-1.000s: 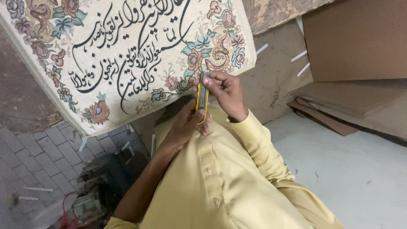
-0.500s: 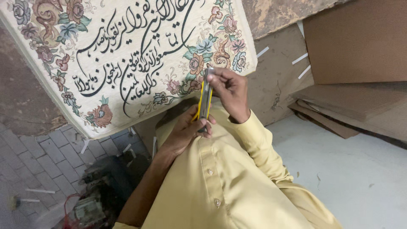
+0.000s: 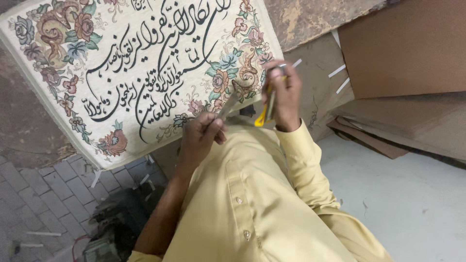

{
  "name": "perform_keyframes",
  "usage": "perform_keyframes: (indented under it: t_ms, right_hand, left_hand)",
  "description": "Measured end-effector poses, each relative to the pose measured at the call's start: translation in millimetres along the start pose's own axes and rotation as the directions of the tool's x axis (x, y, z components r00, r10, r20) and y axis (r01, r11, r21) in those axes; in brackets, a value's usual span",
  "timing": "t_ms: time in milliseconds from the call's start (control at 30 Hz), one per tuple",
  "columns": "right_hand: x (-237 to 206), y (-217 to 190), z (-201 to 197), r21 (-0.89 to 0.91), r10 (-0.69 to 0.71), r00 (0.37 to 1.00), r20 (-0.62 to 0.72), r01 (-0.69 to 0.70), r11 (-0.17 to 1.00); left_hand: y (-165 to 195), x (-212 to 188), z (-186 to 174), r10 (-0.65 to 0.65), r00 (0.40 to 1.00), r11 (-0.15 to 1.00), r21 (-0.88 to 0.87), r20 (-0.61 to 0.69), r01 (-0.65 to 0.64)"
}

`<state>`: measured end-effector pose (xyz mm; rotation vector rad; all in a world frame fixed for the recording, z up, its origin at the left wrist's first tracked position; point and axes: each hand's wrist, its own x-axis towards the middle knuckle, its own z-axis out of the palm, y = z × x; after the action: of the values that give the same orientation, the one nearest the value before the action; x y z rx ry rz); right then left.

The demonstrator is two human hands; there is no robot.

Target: The person positions a large printed fabric panel on a work surface, smooths it flat, then uses a utility knife to trim the edges. The person repeatedly aligns and cuts along the panel's borders, removing excess material.

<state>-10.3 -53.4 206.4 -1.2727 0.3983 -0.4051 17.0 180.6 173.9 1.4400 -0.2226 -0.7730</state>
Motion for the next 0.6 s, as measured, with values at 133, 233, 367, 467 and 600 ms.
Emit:
perform_keyframes:
  t_ms: [133,233,367,467,600]
  right_hand:
    - [-20.3,29.7,14.2,-0.189,0.225,0.958,0.178,-0.191,0.963]
    - [-24.6,42.6,20.8,-0.074,0.186,0.974,0.128,-0.177,0.981]
    - [-17.7,36.9,14.6,0.145,0.243,0.970,-0.019,-0.238,0.960]
    - [-10.6,33.8,5.6,0.304,0.227,0.966,-0.123,-0.181,0.935]
    - [-6.1,50.3,-15.3,0.406,0.260,0.933,-0.249,-0.143,0.903]
  left_hand:
    - [15.0,29.3,2.8,0.039,0.999,0.998,0.040,-0.021,-0.038]
    - [20.4,38.5,5.7,0.095,0.995,0.986,0.134,0.002,-0.095]
    - [17.6,46.5,6.2,0.059,0.996,0.998,0.021,0.060,-0.060]
    - [8.2,58.9,13.6,0.076,0.993,0.997,-0.034,0.089,-0.073]
    - [-6.5,75.7,45.4,0.205,0.942,0.946,0.193,0.266,-0.260]
